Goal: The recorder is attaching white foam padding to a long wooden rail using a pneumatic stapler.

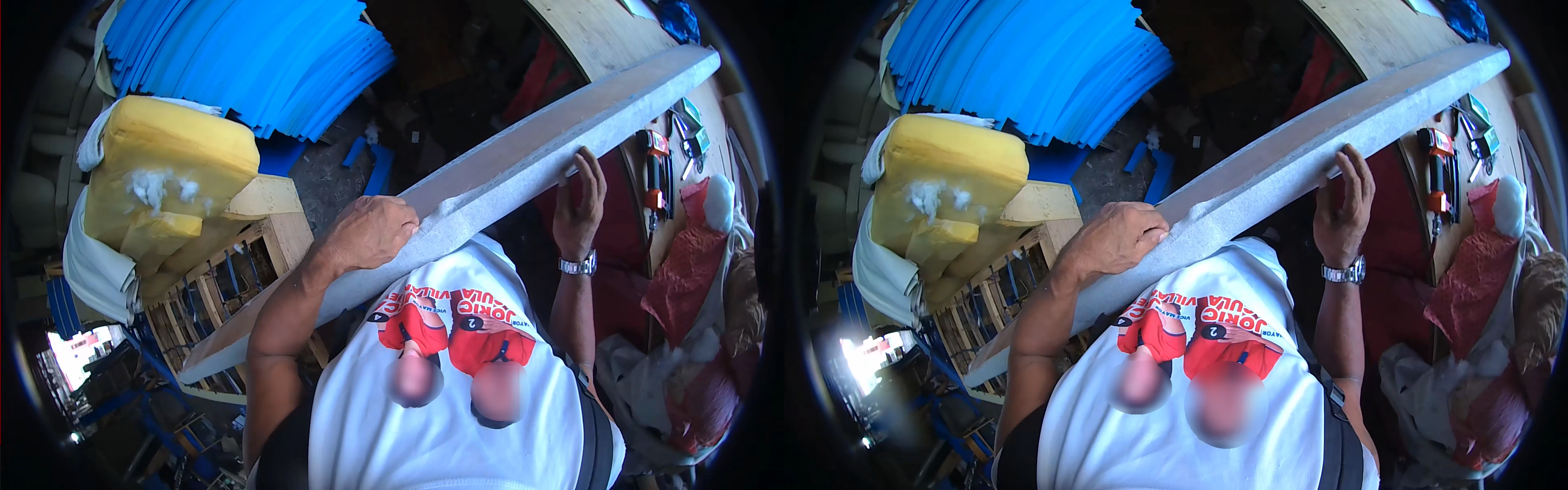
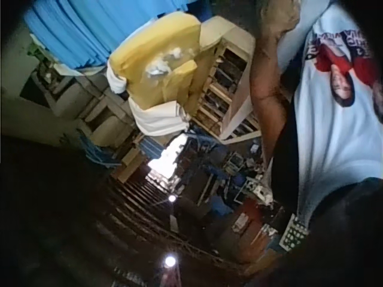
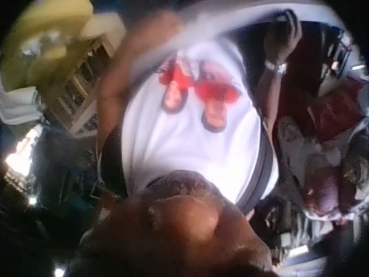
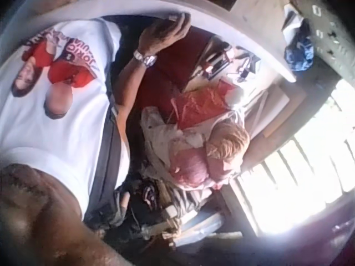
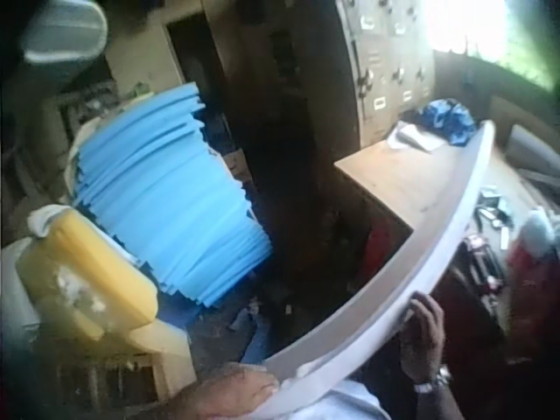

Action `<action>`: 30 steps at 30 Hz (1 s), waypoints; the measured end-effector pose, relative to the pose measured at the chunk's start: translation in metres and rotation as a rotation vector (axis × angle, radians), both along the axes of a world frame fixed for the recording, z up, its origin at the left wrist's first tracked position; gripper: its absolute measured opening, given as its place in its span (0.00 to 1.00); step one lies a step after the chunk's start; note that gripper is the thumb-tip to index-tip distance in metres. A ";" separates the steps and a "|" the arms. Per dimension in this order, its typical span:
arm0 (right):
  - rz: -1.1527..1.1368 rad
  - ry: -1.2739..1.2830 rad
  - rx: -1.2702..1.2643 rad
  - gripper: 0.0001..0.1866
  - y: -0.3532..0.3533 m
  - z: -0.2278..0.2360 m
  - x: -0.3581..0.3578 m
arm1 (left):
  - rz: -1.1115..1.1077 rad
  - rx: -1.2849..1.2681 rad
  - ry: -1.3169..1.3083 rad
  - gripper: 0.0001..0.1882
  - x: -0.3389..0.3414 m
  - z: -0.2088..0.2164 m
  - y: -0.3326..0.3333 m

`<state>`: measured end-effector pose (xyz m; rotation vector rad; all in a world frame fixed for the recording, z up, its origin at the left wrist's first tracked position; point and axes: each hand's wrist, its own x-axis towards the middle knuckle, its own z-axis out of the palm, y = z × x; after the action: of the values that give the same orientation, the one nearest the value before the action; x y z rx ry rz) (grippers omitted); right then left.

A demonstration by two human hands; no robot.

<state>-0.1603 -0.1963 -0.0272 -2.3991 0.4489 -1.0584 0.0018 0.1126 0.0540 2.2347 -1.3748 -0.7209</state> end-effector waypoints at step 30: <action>0.254 -0.040 1.212 0.34 0.106 0.007 -0.042 | 0.159 -0.183 0.177 0.27 -0.002 -0.006 0.006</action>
<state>-0.2027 -0.0904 -0.0200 -1.2937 0.5358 -0.4600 0.0003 0.1190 0.0483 2.0567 -1.1174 -0.6892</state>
